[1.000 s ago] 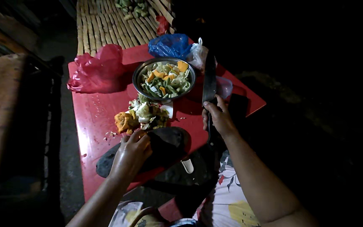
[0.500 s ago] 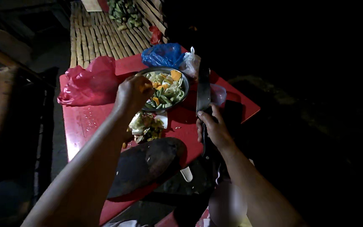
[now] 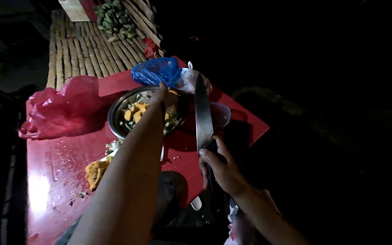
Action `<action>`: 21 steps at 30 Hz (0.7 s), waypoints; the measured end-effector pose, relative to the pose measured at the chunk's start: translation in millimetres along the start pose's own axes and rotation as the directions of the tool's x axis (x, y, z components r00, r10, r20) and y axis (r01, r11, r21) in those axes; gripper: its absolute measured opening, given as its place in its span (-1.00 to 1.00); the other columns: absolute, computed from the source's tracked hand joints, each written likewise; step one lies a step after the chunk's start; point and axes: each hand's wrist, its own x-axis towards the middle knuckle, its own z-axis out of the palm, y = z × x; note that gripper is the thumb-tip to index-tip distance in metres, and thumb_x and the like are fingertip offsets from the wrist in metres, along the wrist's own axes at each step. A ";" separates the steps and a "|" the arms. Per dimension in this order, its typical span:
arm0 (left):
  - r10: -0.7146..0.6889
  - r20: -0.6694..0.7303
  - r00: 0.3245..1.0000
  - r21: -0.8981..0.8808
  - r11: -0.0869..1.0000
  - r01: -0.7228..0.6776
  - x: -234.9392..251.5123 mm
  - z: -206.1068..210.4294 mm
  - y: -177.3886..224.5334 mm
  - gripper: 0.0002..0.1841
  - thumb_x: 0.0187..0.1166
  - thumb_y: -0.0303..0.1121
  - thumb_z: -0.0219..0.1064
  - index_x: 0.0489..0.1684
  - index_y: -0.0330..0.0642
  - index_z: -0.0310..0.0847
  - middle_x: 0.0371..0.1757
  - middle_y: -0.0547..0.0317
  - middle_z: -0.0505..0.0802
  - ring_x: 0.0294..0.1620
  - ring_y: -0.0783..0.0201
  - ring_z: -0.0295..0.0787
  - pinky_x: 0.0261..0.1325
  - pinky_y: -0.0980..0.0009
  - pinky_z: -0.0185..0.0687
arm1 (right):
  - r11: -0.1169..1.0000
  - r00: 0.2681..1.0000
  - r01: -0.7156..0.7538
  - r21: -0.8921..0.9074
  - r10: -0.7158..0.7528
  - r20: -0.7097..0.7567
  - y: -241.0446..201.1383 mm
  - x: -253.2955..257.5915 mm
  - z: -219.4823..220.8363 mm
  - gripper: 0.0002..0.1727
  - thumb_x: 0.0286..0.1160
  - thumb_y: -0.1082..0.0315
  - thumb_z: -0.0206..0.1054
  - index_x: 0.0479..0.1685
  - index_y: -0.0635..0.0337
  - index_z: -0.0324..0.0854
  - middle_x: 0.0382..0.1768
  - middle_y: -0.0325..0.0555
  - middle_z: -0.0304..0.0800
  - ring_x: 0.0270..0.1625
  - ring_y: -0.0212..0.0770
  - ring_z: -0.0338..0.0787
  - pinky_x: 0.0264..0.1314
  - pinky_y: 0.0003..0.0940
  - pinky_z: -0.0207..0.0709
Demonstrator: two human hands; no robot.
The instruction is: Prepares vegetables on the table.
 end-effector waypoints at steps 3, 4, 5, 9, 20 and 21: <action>0.003 0.008 1.000 -0.045 0.999 -0.002 20.7 7.5 -9.7 -0.13 0.39 -0.15 0.57 0.72 -0.23 0.21 0.41 -0.50 0.66 0.56 -0.55 0.43 0.46 -0.56 0.29 | 1.000 1.000 -0.001 0.010 0.001 -0.029 -3.1 -1.7 -7.3 -0.79 0.78 0.39 0.02 0.26 0.16 0.25 -0.61 -0.26 0.47 -0.72 -0.37 0.59 -0.69 -0.48 0.65; 0.005 0.018 1.000 -0.065 0.998 -0.004 28.6 8.4 -14.1 -0.16 0.39 -0.16 0.56 0.69 -0.26 0.24 0.37 -0.46 0.69 0.47 -0.47 0.55 0.41 -0.50 0.39 | 1.000 0.999 0.008 0.020 -0.007 -0.034 -3.3 -1.6 -9.1 -0.80 0.78 0.39 0.01 0.24 0.16 0.25 -0.62 -0.26 0.47 -0.73 -0.38 0.58 -0.69 -0.49 0.64; 0.020 0.030 0.999 -0.104 0.994 -0.016 33.4 7.5 -16.9 -0.20 0.40 -0.22 0.57 0.64 -0.32 0.30 0.30 -0.42 0.73 0.33 -0.39 0.68 0.35 -0.40 0.53 | 0.999 0.999 0.014 0.036 -0.013 -0.037 -3.7 -1.3 -10.3 -0.82 0.79 0.39 0.00 0.23 0.15 0.25 -0.63 -0.26 0.46 -0.73 -0.38 0.58 -0.69 -0.50 0.64; 0.053 0.050 0.997 -0.183 0.982 -0.043 23.1 -1.5 -12.3 -0.40 0.46 -0.36 0.51 0.51 -0.33 0.46 0.18 -0.32 0.80 0.09 -0.21 0.84 0.24 -0.21 0.71 | 0.998 0.999 0.017 0.066 -0.015 -0.036 -3.4 -1.7 -10.2 -0.83 0.80 0.40 -0.01 0.22 0.14 0.27 -0.64 -0.24 0.46 -0.74 -0.37 0.58 -0.69 -0.50 0.64; 0.281 0.026 0.959 -0.001 0.960 -0.282 4.7 -22.0 -5.1 -0.64 0.70 -0.23 0.35 0.27 -0.33 0.66 0.16 -0.41 0.80 0.28 -0.43 0.70 0.37 -0.47 0.42 | 0.997 1.000 0.020 0.079 -0.021 0.011 -2.9 -5.9 6.3 -0.83 0.78 0.42 0.02 0.22 0.15 0.26 -0.64 -0.26 0.46 -0.73 -0.39 0.59 -0.69 -0.50 0.64; 0.272 -0.001 0.962 -0.043 0.962 -0.271 7.0 -24.5 -9.4 -0.62 0.71 -0.24 0.35 0.31 -0.34 0.63 0.19 -0.42 0.79 0.30 -0.42 0.70 0.39 -0.45 0.43 | 0.996 1.000 0.019 0.087 -0.020 0.000 -3.4 -5.7 6.5 -0.81 0.78 0.42 0.02 0.24 0.16 0.26 -0.64 -0.26 0.46 -0.74 -0.38 0.58 -0.69 -0.50 0.64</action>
